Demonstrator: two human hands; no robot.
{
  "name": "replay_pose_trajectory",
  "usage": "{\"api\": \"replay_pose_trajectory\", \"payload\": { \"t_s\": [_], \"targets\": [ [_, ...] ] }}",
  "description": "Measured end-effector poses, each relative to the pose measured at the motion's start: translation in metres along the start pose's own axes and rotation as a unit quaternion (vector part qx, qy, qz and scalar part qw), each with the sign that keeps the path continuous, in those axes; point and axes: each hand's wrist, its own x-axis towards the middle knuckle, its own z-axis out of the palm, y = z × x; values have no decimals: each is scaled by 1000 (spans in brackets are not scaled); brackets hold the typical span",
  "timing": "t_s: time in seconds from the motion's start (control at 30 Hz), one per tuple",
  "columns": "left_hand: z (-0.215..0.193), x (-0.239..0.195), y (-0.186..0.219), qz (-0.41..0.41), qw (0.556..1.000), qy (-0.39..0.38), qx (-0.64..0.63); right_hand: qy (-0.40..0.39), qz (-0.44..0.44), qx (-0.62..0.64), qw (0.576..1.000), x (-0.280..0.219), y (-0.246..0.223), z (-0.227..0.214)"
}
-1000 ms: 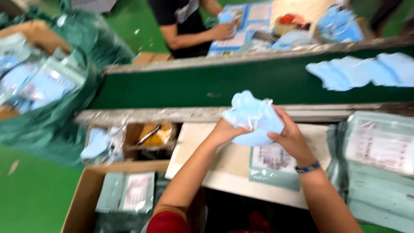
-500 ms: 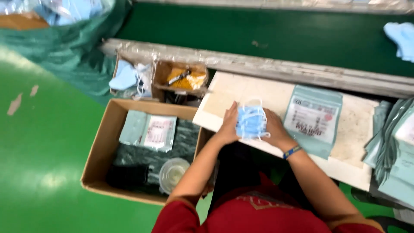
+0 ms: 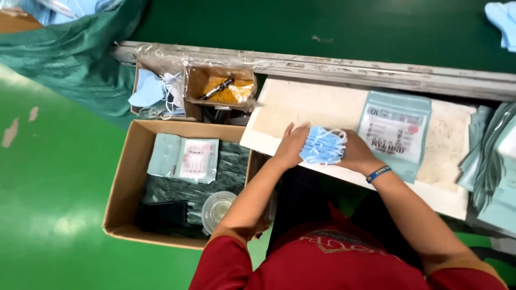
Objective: The recorder is counting and placing disposable blue face masks into plastic retail bags on an assembly line.
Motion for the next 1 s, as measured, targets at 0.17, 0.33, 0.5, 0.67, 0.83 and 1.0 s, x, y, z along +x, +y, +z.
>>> {"api": "replay_pose_trajectory", "payload": {
  "t_s": [0.17,0.33,0.5,0.67,0.83,1.0],
  "targets": [
    [-103,26,97,-100,984,-44,-138,-8,-90,221,971,-5,88,38],
    [-82,7,115,-29,866,26,-499,-39,-118,444,888,-31,74,40],
    [-80,-27,127,-47,880,-5,-473,4,-234,269,934,-76,53,12],
    [-123,16,96,-110,939,-165,-280,121,-16,-47,991,-111,111,-32],
    [-79,42,92,-6,947,-260,-190,132,-92,-224,961,-121,105,-37],
    [16,56,159,41,899,-408,-151,99,-70,-364,923,-111,131,-4]
  ]
}}
